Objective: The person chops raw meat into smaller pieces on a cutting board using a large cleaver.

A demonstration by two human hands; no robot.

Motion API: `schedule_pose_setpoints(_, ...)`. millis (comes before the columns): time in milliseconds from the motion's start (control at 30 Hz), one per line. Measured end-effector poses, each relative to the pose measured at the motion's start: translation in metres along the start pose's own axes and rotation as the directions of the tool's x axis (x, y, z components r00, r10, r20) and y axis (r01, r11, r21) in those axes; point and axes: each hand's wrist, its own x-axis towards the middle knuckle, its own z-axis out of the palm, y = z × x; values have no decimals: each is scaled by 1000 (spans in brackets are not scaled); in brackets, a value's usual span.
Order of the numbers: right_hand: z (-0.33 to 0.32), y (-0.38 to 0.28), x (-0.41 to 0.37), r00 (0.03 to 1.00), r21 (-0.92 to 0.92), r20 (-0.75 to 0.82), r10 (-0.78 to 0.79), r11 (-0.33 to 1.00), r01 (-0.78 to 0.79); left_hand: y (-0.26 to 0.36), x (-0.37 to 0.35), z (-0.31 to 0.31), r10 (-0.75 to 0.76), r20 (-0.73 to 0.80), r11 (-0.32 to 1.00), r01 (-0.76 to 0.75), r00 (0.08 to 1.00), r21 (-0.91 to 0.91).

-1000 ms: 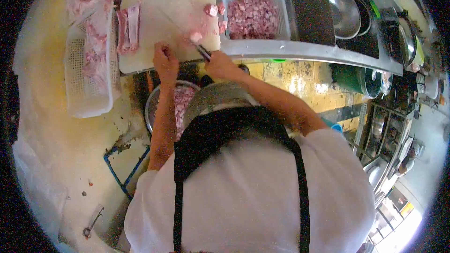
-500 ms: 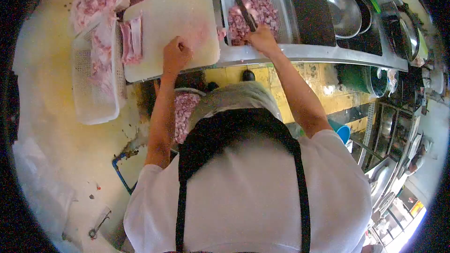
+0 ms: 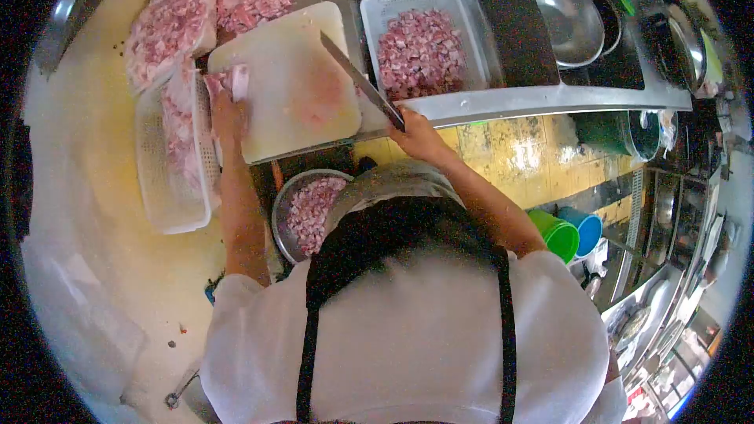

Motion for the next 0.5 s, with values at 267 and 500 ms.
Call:
schedule_pose_setpoints(267,10,-8,10,993,48,-116,23,999,-18,14,-22,26,29,-218,963,-86,976,-255)
schedule_pose_setpoints(500,34,-28,12,949,482,-74,307,844,-235,-7,-11,35,209,-325,925,-294,923,-241)
